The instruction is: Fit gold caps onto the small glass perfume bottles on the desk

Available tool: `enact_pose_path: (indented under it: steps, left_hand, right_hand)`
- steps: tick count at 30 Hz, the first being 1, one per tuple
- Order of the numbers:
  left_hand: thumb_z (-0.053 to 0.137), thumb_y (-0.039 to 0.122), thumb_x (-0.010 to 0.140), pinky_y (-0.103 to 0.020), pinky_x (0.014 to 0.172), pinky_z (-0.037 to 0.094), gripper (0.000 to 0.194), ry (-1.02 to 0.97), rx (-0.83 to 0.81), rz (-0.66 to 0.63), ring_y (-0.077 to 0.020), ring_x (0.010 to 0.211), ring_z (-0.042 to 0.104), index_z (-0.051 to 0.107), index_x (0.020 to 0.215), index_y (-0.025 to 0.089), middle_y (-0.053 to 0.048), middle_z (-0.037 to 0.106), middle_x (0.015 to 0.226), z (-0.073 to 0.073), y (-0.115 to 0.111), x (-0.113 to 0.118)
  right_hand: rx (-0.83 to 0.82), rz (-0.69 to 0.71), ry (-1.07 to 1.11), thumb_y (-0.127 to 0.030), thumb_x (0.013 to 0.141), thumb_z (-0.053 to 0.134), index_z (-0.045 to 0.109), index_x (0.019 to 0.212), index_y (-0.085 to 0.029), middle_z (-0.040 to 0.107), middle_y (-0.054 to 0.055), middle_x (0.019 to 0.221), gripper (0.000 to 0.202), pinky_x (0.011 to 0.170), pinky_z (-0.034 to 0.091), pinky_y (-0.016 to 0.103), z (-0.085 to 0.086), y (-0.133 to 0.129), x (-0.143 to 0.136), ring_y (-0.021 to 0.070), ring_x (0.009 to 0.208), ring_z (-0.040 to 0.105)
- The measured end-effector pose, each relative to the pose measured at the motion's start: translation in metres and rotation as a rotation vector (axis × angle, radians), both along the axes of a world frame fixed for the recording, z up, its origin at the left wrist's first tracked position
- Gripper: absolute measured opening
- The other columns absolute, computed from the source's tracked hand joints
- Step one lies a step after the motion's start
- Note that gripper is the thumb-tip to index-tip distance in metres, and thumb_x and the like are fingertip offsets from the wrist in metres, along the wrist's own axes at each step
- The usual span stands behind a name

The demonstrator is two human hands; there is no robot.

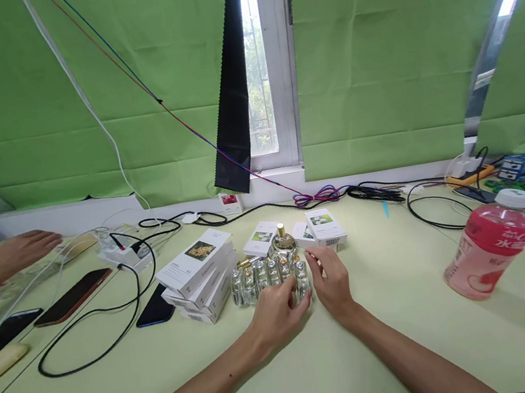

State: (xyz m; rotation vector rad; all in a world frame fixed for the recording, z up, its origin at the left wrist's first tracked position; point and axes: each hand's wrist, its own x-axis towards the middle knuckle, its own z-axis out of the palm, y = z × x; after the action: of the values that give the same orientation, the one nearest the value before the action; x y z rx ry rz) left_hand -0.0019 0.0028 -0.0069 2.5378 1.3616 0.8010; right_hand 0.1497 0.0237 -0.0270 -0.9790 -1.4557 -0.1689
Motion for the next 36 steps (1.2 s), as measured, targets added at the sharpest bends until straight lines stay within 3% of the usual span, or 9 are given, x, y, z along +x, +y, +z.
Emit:
enact_pose_path:
  steps: [8,22,36]
  left_hand:
    - [0.049,0.035,0.090,-0.026,0.050,0.027,0.021,-0.003,0.003,-0.008,-0.0142,0.048,0.049,0.048,0.075,0.021,0.002,0.053,0.055,-0.0009,0.0010,-0.0004]
    - [0.049,0.034,0.089,-0.026,0.051,0.025,0.021,-0.034,-0.067,-0.011,-0.0134,0.048,0.044,0.041,0.073,0.022,0.005,0.048,0.054,-0.0016,0.0014,0.0003]
    - [0.048,0.034,0.088,-0.026,0.053,0.024,0.026,-0.084,-0.125,-0.032,-0.0125,0.049,0.038,0.032,0.071,0.023,0.006,0.043,0.055,0.0016,0.0012,-0.0002]
  right_hand:
    - [-0.011,0.027,-0.009,-0.021,0.097,0.050,0.065,0.101,-0.021,0.070,0.006,0.093,0.016,0.063,0.054,0.030,-0.0008,0.0035,-0.0023,0.0184,0.083,0.064]
    - [-0.030,0.061,-0.042,-0.020,0.099,0.046,0.065,0.108,-0.022,0.070,0.006,0.098,0.021,0.077,0.054,0.035,0.0011,0.0032,-0.0060,0.0194,0.089,0.063]
    - [-0.074,0.091,-0.028,-0.020,0.099,0.047,0.063,0.105,-0.021,0.069,0.005,0.095,0.017,0.072,0.053,0.032,-0.0001,0.0043,-0.0060,0.0178,0.085,0.063]
